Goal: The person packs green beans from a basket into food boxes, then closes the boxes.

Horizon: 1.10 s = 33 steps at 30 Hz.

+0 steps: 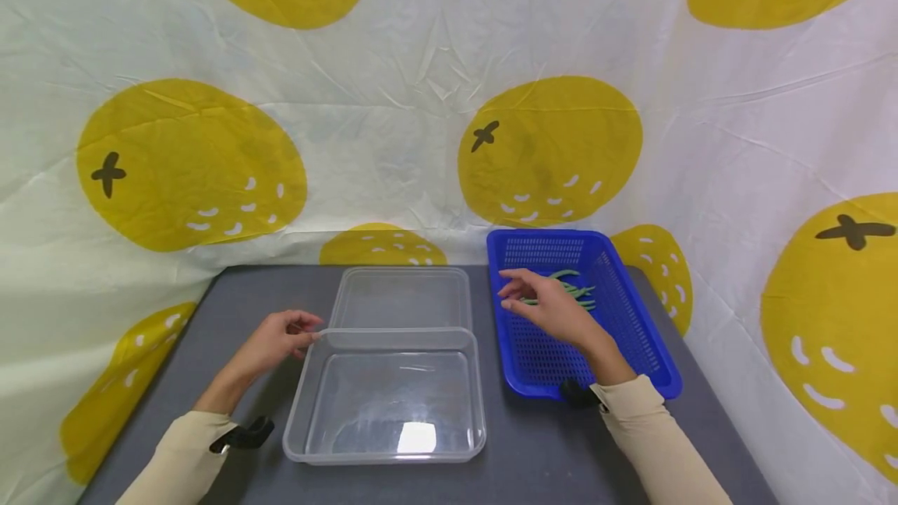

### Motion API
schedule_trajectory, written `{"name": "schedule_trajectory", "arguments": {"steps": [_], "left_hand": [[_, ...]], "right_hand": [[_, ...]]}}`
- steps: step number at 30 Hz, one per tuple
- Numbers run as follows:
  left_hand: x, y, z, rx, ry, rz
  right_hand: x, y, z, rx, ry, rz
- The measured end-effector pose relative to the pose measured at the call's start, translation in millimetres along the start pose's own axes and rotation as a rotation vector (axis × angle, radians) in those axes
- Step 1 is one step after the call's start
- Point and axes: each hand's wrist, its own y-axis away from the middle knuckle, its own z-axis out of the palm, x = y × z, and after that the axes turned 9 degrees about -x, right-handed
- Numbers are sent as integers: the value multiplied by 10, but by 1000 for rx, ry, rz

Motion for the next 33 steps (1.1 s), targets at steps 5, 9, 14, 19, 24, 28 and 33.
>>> {"name": "schedule_trajectory", "arguments": {"steps": [5,9,14,19,24,28,33], "left_hand": [[23,13,-30,-48,79,-61],[37,5,-24,-63,94,-94],[71,-6,-15,-51,106,-144],[54,-19,-37,-70,126,-150],[-6,-50,-59,-102,176,-156],[-34,-75,-72,-114,206,-157],[-63,-101,-80,-135,212,-143]], "right_hand": [[168,-14,-92,-42,-43,-7],[272,-35,-155,-67,-27,-2],[371,-77,-238,-97,0,1],[488,-110,-326,-105,24,18],[627,-125,-376,-107,79,48],[752,-129,-395,-132,141,70],[874,-122,-417,-171,145,70]]}}
